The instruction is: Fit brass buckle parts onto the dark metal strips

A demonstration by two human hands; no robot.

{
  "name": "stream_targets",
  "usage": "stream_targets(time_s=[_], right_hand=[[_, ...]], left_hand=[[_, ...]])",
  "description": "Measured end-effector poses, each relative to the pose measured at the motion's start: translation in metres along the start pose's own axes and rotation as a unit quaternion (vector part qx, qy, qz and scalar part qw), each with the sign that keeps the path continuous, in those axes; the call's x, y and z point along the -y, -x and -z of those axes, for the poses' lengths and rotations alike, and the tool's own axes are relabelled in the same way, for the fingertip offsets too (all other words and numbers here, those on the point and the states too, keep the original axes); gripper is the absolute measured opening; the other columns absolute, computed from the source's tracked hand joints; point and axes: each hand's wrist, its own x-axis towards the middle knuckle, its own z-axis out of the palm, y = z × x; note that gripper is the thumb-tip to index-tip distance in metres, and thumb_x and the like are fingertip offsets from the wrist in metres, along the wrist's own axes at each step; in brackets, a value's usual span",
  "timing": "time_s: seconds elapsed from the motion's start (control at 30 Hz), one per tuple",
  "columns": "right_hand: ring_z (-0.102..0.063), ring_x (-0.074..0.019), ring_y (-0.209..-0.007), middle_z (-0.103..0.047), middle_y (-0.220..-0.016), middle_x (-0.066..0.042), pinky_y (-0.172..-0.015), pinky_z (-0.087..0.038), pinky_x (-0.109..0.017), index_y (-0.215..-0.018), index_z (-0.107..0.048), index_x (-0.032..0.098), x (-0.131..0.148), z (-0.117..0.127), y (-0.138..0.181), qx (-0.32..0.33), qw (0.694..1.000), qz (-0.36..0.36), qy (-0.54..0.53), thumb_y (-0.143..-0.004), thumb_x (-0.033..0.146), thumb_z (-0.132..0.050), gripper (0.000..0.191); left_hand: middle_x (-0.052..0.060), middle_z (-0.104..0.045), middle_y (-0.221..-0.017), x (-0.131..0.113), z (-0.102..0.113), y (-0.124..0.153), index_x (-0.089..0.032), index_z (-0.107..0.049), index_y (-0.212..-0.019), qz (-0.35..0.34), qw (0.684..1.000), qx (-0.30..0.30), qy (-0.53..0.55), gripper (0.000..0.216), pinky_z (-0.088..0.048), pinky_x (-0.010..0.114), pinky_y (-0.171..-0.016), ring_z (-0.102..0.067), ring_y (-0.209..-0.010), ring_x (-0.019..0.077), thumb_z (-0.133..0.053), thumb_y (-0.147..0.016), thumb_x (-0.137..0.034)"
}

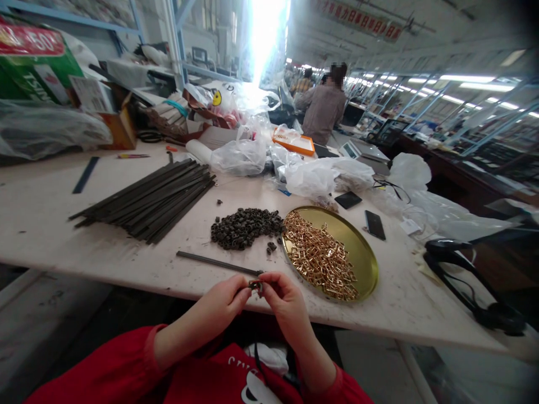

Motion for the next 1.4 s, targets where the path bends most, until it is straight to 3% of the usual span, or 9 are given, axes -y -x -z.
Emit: stream_targets(time_s=[0.17, 0.27, 0.43, 0.57, 0.67, 0.9, 1.13, 1.27, 1.4], right_hand=[[-0.055, -0.0108, -0.062, -0.061, -0.068, 0.002, -0.062, -0.044, -0.023, -0.08, -0.061, 0.017, -0.001, 0.001, -0.007, 0.012, 0.997, -0.04, -0.064, -0.069, 0.032, -0.07, 0.02], [-0.056, -0.0093, -0.06, -0.06, -0.071, 0.003, -0.06, -0.046, -0.022, -0.084, -0.057, 0.018, -0.006, -0.002, -0.01, 0.046, 0.979, -0.109, -0.163, -0.065, 0.03, -0.074, 0.028], [-0.059, -0.0097, -0.062, -0.06, -0.077, 0.002, -0.062, -0.049, -0.024, -0.086, -0.052, 0.018, -0.016, -0.003, -0.018, 0.106, 0.948, -0.185, -0.238, -0.064, 0.03, -0.075, 0.034], [-0.058, -0.0129, -0.061, -0.059, -0.073, -0.001, -0.061, -0.048, -0.028, -0.089, -0.053, 0.018, -0.013, 0.015, -0.045, 0.098, 0.987, -0.077, 0.103, -0.085, 0.034, -0.048, 0.018], [-0.057, -0.02, -0.078, -0.059, -0.08, -0.006, -0.075, -0.044, -0.036, -0.082, -0.055, 0.018, -0.009, 0.024, -0.076, -0.006, 0.935, 0.032, 0.354, -0.085, 0.025, -0.045, 0.012], [-0.056, -0.0247, -0.086, -0.06, -0.084, -0.014, -0.079, -0.038, -0.038, -0.068, -0.055, 0.016, -0.018, 0.011, -0.11, -0.056, 0.899, 0.036, 0.433, -0.072, -0.002, -0.047, 0.021], [-0.061, -0.017, -0.072, -0.063, -0.077, -0.004, -0.066, -0.048, -0.029, -0.085, -0.051, 0.018, -0.009, 0.021, -0.082, -0.007, 0.952, 0.047, 0.303, -0.081, 0.022, -0.051, 0.006], [-0.059, -0.0115, -0.063, -0.062, -0.07, 0.001, -0.064, -0.048, -0.025, -0.082, -0.052, 0.018, 0.003, 0.016, -0.057, 0.036, 0.999, 0.003, 0.011, -0.076, 0.033, -0.063, 0.019], [-0.057, -0.0091, -0.062, -0.064, -0.072, 0.002, -0.063, -0.046, -0.022, -0.089, -0.062, 0.018, 0.013, 0.011, -0.047, 0.043, 0.981, -0.058, -0.178, -0.062, 0.029, -0.077, 0.032]], left_hand=[[-0.002, -0.056, -0.066, 0.003, 0.001, -0.003, -0.017, -0.052, -0.092, 0.022, 0.998, -0.007, 0.051, 0.021, -0.038, 0.026, -0.058, -0.053, -0.061, 0.0166, -0.043, -0.083, -0.035], [-0.002, -0.058, -0.067, 0.003, 0.004, -0.007, -0.019, -0.049, -0.115, -0.008, 0.995, 0.051, 0.091, 0.035, -0.039, 0.024, -0.059, -0.052, -0.059, 0.0145, -0.042, -0.084, -0.034], [-0.003, -0.055, -0.068, 0.007, 0.002, -0.02, -0.018, -0.059, -0.098, 0.002, 0.979, 0.094, 0.183, 0.03, -0.033, 0.02, -0.047, -0.043, -0.051, 0.0103, -0.044, -0.082, -0.039], [-0.01, -0.034, -0.048, 0.016, 0.001, -0.033, -0.016, -0.053, -0.085, 0.076, 0.953, 0.071, 0.285, 0.035, -0.021, 0.019, -0.04, -0.026, -0.041, 0.0071, -0.05, -0.074, -0.049], [-0.012, -0.03, -0.045, 0.021, 0.003, -0.041, -0.016, -0.051, -0.081, 0.084, 0.955, 0.04, 0.282, 0.037, -0.019, 0.018, -0.04, -0.024, -0.041, 0.0069, -0.052, -0.071, -0.052], [-0.01, -0.033, -0.048, 0.03, 0.006, -0.047, -0.015, -0.054, -0.08, 0.068, 0.976, 0.011, 0.204, 0.035, -0.024, 0.019, -0.04, -0.029, -0.043, 0.0081, -0.049, -0.072, -0.05], [-0.01, -0.034, -0.047, 0.019, 0.013, -0.048, -0.016, -0.053, -0.076, 0.045, 0.982, -0.02, 0.18, 0.033, -0.025, 0.02, -0.041, -0.031, -0.044, 0.009, -0.045, -0.075, -0.048], [-0.008, -0.038, -0.049, 0.001, 0.015, -0.049, -0.016, -0.055, -0.072, 0.006, 0.986, -0.031, 0.167, 0.032, -0.027, 0.02, -0.042, -0.034, -0.045, 0.0092, -0.046, -0.076, -0.046], [-0.008, -0.04, -0.05, -0.009, 0.014, -0.046, -0.015, -0.058, -0.075, -0.012, 0.987, -0.028, 0.156, 0.032, -0.028, 0.02, -0.043, -0.037, -0.045, 0.0096, -0.046, -0.078, -0.045]])
